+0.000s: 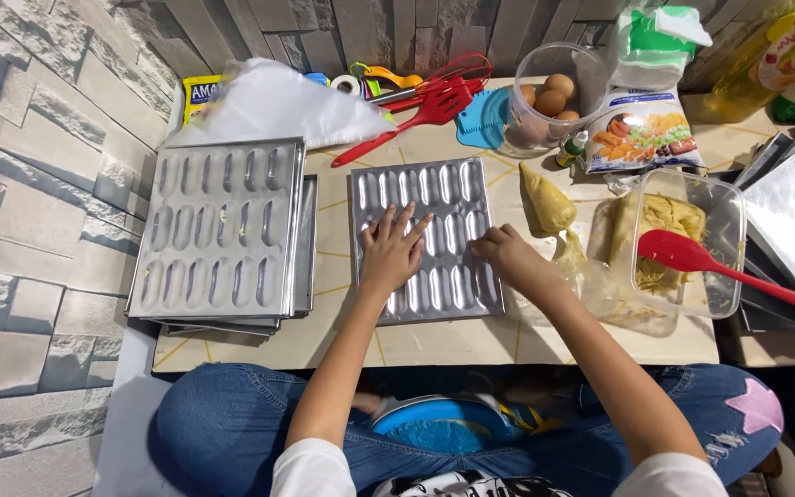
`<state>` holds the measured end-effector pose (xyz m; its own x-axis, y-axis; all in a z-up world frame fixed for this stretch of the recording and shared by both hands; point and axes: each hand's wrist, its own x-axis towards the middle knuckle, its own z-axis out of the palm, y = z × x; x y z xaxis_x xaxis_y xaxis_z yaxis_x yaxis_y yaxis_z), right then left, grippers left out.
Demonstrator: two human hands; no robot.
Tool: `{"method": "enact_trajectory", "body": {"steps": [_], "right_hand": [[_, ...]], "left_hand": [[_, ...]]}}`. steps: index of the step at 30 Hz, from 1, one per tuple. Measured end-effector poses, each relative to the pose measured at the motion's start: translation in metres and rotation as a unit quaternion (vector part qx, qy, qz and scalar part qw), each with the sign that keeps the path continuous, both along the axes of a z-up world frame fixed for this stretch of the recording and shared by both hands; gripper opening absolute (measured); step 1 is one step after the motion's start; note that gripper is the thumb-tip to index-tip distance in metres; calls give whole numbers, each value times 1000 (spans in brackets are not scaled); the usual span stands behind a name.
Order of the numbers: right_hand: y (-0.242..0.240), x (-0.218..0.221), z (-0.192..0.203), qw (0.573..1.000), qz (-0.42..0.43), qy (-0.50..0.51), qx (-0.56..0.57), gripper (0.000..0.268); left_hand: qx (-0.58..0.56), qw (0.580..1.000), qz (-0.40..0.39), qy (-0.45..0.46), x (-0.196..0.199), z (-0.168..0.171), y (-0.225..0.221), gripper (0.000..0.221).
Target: Filling a piping bag with dough using a spatula from a plastic container.
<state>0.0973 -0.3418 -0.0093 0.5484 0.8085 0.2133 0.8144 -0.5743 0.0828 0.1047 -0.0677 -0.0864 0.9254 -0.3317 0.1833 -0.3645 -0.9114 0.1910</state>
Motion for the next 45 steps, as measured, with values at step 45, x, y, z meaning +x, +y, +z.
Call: {"method": "enact_trajectory", "body": {"steps": [45], "right_hand": [[10, -41, -20, 966, -98, 130, 200, 12]], "left_hand": [[-18, 1000, 21, -5, -4, -1, -14, 53]]}}
